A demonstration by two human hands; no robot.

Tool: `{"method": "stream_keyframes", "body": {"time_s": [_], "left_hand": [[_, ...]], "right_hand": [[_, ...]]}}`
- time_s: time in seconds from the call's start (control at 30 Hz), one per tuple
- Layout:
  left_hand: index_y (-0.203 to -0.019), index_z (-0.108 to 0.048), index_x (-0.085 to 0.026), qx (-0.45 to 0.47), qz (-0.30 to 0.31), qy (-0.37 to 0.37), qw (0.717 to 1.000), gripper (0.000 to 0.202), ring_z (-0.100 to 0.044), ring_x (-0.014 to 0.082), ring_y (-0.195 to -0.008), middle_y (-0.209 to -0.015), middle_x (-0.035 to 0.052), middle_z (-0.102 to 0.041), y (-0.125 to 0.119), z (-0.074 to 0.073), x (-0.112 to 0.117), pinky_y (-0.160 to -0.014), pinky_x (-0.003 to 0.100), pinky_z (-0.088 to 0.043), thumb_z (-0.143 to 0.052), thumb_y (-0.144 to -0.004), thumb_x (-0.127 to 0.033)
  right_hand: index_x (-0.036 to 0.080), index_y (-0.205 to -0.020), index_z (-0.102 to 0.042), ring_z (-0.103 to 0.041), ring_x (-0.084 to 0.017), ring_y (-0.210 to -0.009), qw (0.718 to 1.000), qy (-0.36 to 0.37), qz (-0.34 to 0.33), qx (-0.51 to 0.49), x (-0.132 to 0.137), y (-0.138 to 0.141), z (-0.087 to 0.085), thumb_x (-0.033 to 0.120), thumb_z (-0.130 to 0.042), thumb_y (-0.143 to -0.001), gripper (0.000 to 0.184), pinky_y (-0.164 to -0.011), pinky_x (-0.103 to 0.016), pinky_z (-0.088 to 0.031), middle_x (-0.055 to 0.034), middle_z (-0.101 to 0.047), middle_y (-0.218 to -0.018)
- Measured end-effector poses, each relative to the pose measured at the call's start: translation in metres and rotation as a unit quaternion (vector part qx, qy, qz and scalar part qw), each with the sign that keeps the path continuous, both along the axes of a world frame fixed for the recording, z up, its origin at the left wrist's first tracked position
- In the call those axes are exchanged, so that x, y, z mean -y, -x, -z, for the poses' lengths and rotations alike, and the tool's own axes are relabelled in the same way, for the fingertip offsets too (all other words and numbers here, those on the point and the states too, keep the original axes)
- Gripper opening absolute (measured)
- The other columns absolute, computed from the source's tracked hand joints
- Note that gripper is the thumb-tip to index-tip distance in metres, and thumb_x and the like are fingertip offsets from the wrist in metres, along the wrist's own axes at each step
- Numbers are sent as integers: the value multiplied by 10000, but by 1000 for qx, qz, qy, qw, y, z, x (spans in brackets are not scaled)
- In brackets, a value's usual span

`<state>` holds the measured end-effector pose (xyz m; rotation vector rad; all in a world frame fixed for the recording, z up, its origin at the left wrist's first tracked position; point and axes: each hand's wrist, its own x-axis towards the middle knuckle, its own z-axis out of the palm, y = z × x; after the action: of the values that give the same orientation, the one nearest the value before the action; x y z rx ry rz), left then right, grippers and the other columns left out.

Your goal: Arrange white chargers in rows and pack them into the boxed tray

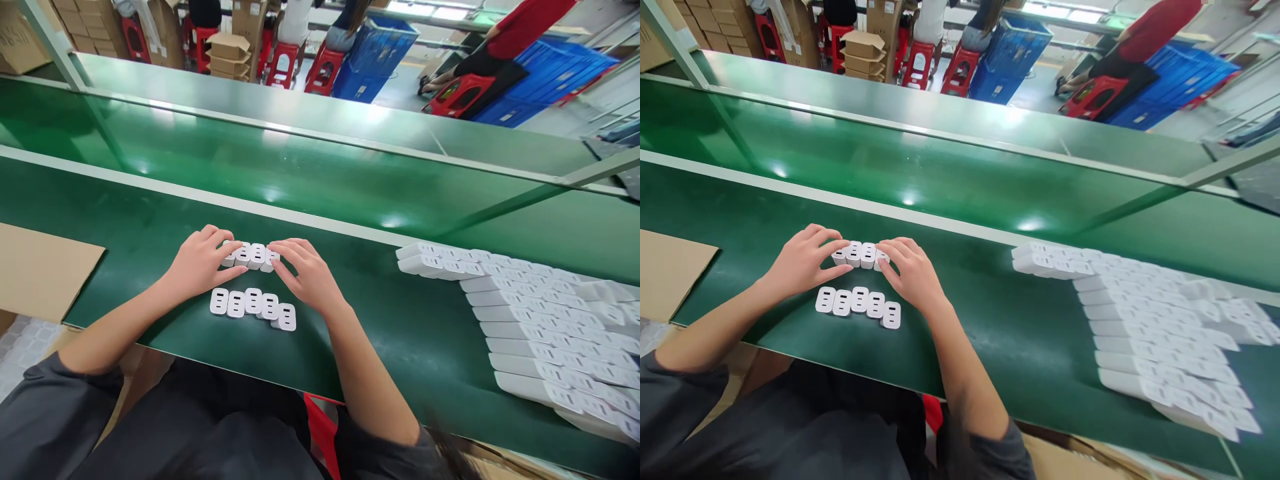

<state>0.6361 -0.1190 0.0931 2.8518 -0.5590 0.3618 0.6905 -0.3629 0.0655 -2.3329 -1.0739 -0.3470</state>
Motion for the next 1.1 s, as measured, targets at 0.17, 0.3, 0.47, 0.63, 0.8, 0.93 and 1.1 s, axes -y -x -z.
{"method": "stream_keyframes", "body": {"time_s": [0.17, 0.3, 0.47, 0.63, 0.8, 0.93, 1.1], "left_hand": [[-1326, -606, -225, 8, 17, -80, 997, 502, -590, 299, -1015, -1150, 123, -691, -8, 19, 9, -777, 421, -456, -449, -963, -535], [-1279, -643, -267, 10, 27, -77, 997, 414, -583, 311, -1090, -1239, 109, -672, -3, 22, 2, -838, 442, -462, -486, -962, -483], [-1097, -726, -273, 2, 70, -31, 997, 294, -599, 252, -1062, -1181, 20, -716, -9, 11, -18, -895, 412, -484, -483, -979, -390], [-978, -722, -259, -21, 92, 24, 995, 248, -619, 196, -1015, -1129, 4, -725, -13, 7, -26, -882, 354, -497, -499, -975, -370], [-1055, -632, -191, -9, 0, 16, 1000, 387, -594, 265, -1025, -1150, 108, -654, -12, 19, -12, -832, 395, -510, -629, -862, -526], [-1188, -541, -208, -87, 45, 49, 994, 327, -545, 255, -1140, -1213, 93, -610, -13, 14, -15, -964, 412, -483, -579, -893, -343], [-1362, -420, -239, -219, 157, 114, 956, 535, -530, 223, -1226, -1330, 64, -563, -16, -8, -36, -1157, 467, -356, -499, -836, -178]], "right_hand": [[169, -1195, -646, -611, -217, -1054, 998, 34, -27, 41, 1, -9, 16, 250, -494, -996, 264, -893, -375, -507, -80, -719, -1149], [175, -1165, -658, -608, -220, -1040, 995, 71, -9, 68, 11, -1, 13, 197, -481, -979, 257, -872, -372, -488, -79, -711, -1169], [166, -1141, -660, -606, -218, -965, 993, 105, 12, 53, 23, 2, 3, 64, -426, -919, 339, -831, -382, -496, -89, -679, -1201], [163, -1086, -681, -593, -243, -969, 993, 103, 22, 45, 27, 4, -1, 154, -468, -939, 258, -777, -383, -516, -112, -665, -1062], [171, -1092, -626, -606, -225, -1064, 997, 67, -22, 19, 23, 3, 5, 191, -485, -958, 195, -886, -365, -507, -89, -677, -1159], [189, -1025, -584, -616, -185, -755, 995, 91, 23, -24, 24, 3, 6, 374, -556, -952, 201, -699, -326, -481, -37, -673, -863], [205, -1032, -587, -583, -160, -667, 997, 47, 33, -56, 26, 3, 2, 503, -561, -935, 314, -625, -294, -460, -2, -610, -754]]}}
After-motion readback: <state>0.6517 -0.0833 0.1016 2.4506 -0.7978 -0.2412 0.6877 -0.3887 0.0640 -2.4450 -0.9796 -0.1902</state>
